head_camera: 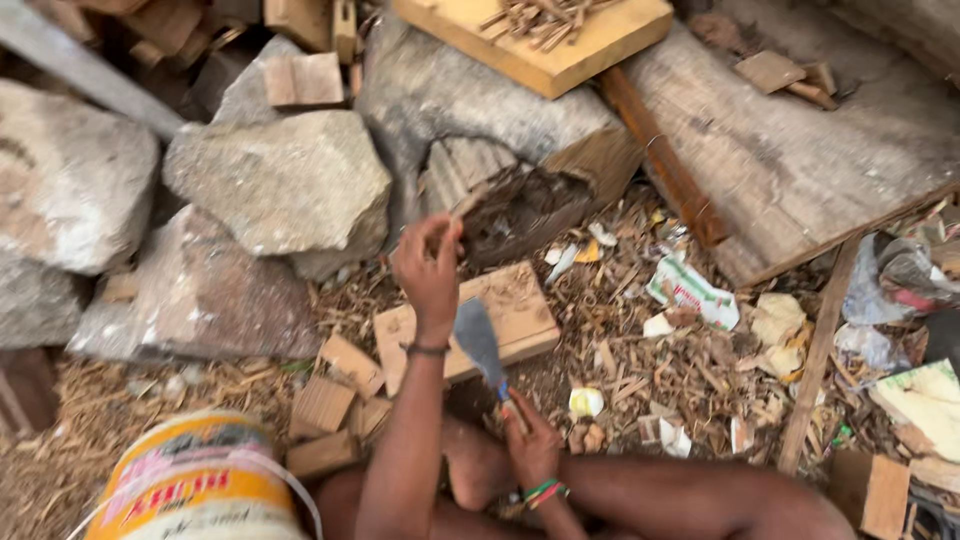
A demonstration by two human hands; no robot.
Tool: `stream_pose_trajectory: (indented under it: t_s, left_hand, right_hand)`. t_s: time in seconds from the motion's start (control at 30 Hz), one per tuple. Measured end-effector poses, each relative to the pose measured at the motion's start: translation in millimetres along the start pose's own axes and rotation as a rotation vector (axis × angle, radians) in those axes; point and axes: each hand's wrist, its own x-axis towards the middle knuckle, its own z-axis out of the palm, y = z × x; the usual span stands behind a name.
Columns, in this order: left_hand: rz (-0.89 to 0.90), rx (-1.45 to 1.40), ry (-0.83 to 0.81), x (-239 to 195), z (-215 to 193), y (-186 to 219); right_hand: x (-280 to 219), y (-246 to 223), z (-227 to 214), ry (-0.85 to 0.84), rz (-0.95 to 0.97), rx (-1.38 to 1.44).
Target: The person sits on the ground and repeatedly splits small wooden blocks into thin slivers using a chisel and a wooden block as a base. The person places the resulting slivers into a nearby bucket.
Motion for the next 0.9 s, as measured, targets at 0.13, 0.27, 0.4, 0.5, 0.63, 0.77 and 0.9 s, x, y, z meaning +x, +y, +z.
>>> stream_pose_trajectory:
  t_s: [0.13, 0.27, 0.4, 0.5, 0.63, 0.77, 0.9]
  left_hand:
    - [0.100, 0.075, -0.006, 93.2, 92.9, -28.0]
    - [0.335, 0.381, 0.010, 215.1, 186.8, -49.4]
    - [0.452, 0.447, 0.149, 206.7, 203.9, -41.9]
    - [0.088, 0.055, 0.006, 132.5, 153.3, -25.3]
    - [-0.360, -0.089, 0.011, -17.2, 55.1, 4.8]
    - [-0.146, 0.066, -0.130, -189.5, -73.1, 41.4]
    - [-0.552, -0.134, -0.245, -297.2, -174.4, 84.3]
  right_hand:
    - [6.5, -2.1, 5.8, -0.012, 0.006, 0.012]
    - [18.5, -6.5, 8.0, -0.100, 0.271, 0.014]
    - [17.5, -9.1, 7.4, -0.090, 0.156, -0.010]
    - [15.3, -7.2, 3.6, -0.049, -0.003, 0.004]
    - [11.0, -1.1, 6.2, -0.076, 0.092, 0.035]
    - [13.1, 34.1, 17.4, -0.094, -0.040, 0.050]
    - [19.7, 77.2, 18.9, -0.049, -0.347, -0.184]
